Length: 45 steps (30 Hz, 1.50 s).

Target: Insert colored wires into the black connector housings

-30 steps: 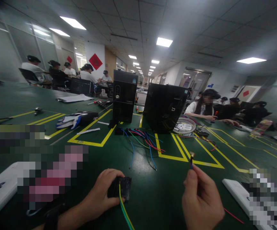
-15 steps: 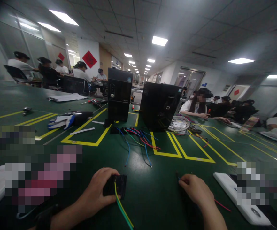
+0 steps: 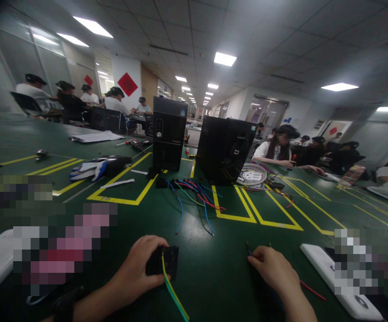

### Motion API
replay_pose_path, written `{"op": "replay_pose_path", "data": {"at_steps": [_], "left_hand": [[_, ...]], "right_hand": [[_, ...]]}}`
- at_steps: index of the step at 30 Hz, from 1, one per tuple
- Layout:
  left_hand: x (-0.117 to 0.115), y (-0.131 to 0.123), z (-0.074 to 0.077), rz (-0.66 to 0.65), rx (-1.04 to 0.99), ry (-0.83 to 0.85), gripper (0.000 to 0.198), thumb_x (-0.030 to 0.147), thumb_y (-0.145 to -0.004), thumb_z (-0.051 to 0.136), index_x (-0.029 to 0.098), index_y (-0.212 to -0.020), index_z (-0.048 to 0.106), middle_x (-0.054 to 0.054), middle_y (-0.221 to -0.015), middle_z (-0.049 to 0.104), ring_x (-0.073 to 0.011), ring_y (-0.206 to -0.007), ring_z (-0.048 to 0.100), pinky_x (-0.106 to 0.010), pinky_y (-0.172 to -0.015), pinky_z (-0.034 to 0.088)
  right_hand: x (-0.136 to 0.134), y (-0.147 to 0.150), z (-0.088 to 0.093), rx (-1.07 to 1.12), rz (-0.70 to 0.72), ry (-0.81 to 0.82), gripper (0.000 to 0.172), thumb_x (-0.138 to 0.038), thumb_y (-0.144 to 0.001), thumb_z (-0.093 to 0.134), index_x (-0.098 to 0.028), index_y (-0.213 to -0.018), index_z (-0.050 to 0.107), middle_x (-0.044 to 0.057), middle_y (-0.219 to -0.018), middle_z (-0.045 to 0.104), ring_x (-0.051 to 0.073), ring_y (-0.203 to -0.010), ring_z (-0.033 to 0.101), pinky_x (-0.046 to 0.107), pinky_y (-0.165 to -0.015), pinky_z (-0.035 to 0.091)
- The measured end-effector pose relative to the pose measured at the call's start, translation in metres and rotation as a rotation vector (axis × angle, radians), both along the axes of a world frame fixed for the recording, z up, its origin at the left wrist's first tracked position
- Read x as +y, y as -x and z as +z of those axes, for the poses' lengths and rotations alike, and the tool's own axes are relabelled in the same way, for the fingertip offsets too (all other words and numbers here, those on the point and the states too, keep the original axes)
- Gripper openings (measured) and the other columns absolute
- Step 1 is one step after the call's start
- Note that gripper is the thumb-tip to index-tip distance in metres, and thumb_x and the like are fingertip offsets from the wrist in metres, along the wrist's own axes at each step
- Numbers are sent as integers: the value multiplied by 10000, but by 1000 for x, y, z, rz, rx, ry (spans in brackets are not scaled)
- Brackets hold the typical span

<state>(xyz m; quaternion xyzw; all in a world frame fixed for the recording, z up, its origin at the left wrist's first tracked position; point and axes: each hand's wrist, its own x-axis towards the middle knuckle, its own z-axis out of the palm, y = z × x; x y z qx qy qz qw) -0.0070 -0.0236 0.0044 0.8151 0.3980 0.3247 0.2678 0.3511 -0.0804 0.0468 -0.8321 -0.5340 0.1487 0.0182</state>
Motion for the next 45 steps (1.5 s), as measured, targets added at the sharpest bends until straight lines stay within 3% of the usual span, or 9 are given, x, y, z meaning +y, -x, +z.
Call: {"op": "replay_pose_path", "data": {"at_steps": [14, 19, 22, 25, 31, 35, 40, 45], "left_hand": [[-2, 0, 1, 10, 0, 26, 407, 224, -609, 754, 224, -962, 552, -30, -979, 568, -247, -932, 503, -375, -840, 379], [-1, -1, 0, 23, 2, 17, 421, 222, -597, 766, 220, -962, 557, -29, -982, 567, -248, -944, 496, -374, -856, 366], [-1, -1, 2, 18, 1, 20, 416, 234, -596, 772, 223, -953, 559, -25, -973, 569, -245, -935, 498, -367, -849, 368], [-1, -2, 3, 16, -1, 25, 418, 243, -592, 780, 223, -946, 558, -22, -963, 567, -240, -924, 496, -361, -845, 368], [-1, -2, 2, 19, -3, 20, 409, 218, -597, 766, 228, -949, 556, -20, -969, 562, -238, -932, 489, -352, -842, 366], [-2, -1, 3, 22, -6, 26, 401, 224, -597, 767, 224, -941, 560, -20, -958, 564, -235, -917, 491, -343, -825, 369], [-2, -1, 6, 19, -8, 38, 392, 233, -597, 768, 223, -932, 564, -19, -953, 565, -234, -913, 491, -335, -813, 369], [-2, -2, 6, 27, -6, 45, 404, 201, -578, 765, 226, -929, 567, -16, -951, 566, -233, -914, 489, -337, -826, 362]], "right_hand": [[3, 1, -2, -3, -9, -91, 272, -448, -798, 511, -270, -850, 710, 44, -874, 711, 235, -805, 652, 298, -629, 444], [8, 33, 3, -104, -113, -501, 390, -532, -834, 394, -280, -924, 680, 19, -948, 692, 226, -818, 637, 303, -617, 450], [11, 58, -1, -93, 4, -639, 395, -528, -846, 376, -265, -899, 666, 12, -928, 683, 207, -817, 624, 301, -671, 456], [13, 65, -7, -120, 107, -568, 372, -501, -858, 382, -263, -895, 666, 16, -927, 677, 221, -905, 601, 320, -735, 453], [12, 28, -10, -156, -13, -277, 367, -430, -851, 431, -211, -1060, 638, 65, -1001, 649, 235, -912, 605, 344, -753, 464], [10, 18, -14, -155, -11, -134, 322, -358, -846, 464, -226, -1098, 616, 62, -1019, 639, 222, -891, 623, 318, -717, 474], [11, 23, -14, -151, -9, -86, 341, -205, -859, 416, -243, -1156, 580, 43, -1040, 652, 198, -942, 622, 284, -731, 471], [13, 24, -14, -178, -32, -96, 341, -218, -866, 407, -221, -1153, 591, 66, -1063, 660, 224, -970, 621, 310, -752, 470]]}}
